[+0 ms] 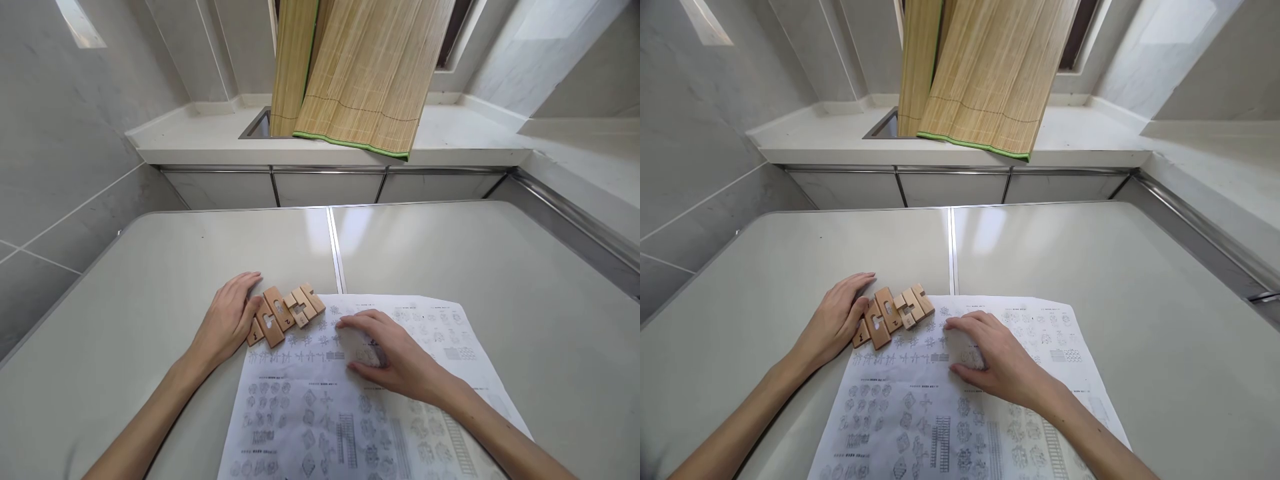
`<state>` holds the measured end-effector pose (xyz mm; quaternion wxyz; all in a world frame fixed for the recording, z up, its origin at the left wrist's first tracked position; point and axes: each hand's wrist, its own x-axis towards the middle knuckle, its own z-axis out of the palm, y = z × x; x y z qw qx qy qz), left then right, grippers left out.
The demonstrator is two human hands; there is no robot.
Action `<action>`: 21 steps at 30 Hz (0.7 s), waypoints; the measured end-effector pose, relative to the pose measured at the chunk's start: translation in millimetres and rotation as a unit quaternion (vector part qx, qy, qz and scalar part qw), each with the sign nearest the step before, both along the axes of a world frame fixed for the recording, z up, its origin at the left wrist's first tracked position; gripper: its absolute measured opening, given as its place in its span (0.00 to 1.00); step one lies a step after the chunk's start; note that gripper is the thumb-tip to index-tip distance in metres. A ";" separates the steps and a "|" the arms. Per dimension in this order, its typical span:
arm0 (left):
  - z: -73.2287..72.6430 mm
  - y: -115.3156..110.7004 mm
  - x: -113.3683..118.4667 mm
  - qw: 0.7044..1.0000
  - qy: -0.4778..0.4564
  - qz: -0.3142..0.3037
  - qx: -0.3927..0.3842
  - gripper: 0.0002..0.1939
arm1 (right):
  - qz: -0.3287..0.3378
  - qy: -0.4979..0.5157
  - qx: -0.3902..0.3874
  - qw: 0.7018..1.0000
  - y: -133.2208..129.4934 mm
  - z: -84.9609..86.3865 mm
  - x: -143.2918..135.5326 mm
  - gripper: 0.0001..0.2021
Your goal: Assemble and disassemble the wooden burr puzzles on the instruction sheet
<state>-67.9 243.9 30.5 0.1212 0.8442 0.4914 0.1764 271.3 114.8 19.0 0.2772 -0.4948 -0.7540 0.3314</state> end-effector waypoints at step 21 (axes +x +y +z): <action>-3.4 1.7 0.8 1.000 0.012 0.001 0.008 0.27 | 0.009 -0.005 0.010 1.000 1.3 3.2 -0.2 0.28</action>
